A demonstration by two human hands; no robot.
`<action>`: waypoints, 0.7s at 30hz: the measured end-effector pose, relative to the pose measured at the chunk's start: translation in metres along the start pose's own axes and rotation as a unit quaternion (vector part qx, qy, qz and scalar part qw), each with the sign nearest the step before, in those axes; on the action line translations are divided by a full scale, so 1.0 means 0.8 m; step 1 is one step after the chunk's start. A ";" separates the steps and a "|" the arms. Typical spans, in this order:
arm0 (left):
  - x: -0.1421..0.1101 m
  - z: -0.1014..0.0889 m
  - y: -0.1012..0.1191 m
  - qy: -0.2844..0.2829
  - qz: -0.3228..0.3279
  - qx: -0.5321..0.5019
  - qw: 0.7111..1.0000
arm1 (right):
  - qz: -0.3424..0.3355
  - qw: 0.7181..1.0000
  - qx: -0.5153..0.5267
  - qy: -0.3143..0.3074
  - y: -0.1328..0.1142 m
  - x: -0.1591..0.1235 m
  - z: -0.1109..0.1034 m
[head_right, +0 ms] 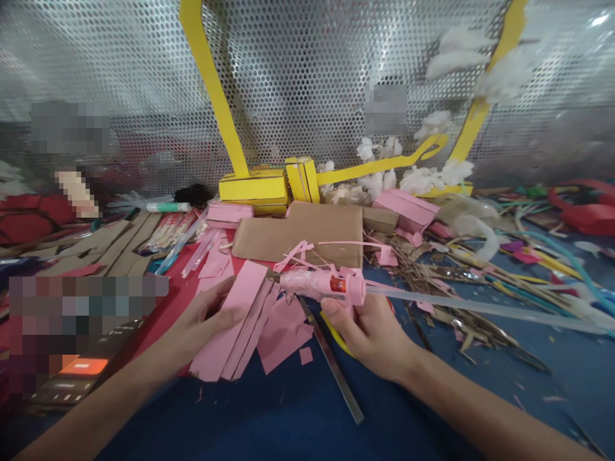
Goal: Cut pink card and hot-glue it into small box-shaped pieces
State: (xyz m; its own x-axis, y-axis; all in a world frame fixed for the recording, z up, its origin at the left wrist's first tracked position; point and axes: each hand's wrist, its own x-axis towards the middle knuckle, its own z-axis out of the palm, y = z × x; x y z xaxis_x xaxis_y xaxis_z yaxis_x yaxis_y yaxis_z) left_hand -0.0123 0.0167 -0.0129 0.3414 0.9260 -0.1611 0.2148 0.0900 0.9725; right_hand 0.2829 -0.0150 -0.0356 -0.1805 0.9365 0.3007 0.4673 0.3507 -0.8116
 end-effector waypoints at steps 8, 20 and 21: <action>0.001 0.005 0.005 -0.007 0.000 -0.025 1.000 | 0.013 1.000 0.005 0.006 0.003 -0.001 0.001; 0.001 0.005 0.005 0.007 0.000 -0.035 0.999 | -0.008 1.000 0.004 0.012 -0.005 0.004 -0.001; 0.001 0.006 0.006 0.006 0.001 -0.034 0.999 | -0.011 1.000 0.013 0.015 -0.005 0.004 -0.001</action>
State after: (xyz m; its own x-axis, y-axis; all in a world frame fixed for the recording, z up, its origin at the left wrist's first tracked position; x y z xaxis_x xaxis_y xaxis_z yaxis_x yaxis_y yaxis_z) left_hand -0.0067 0.0161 -0.0087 0.3299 0.9309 -0.1566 0.1506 0.1119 0.9822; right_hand 0.2810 -0.0137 -0.0309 -0.1636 0.9288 0.3326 0.4413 0.3704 -0.8173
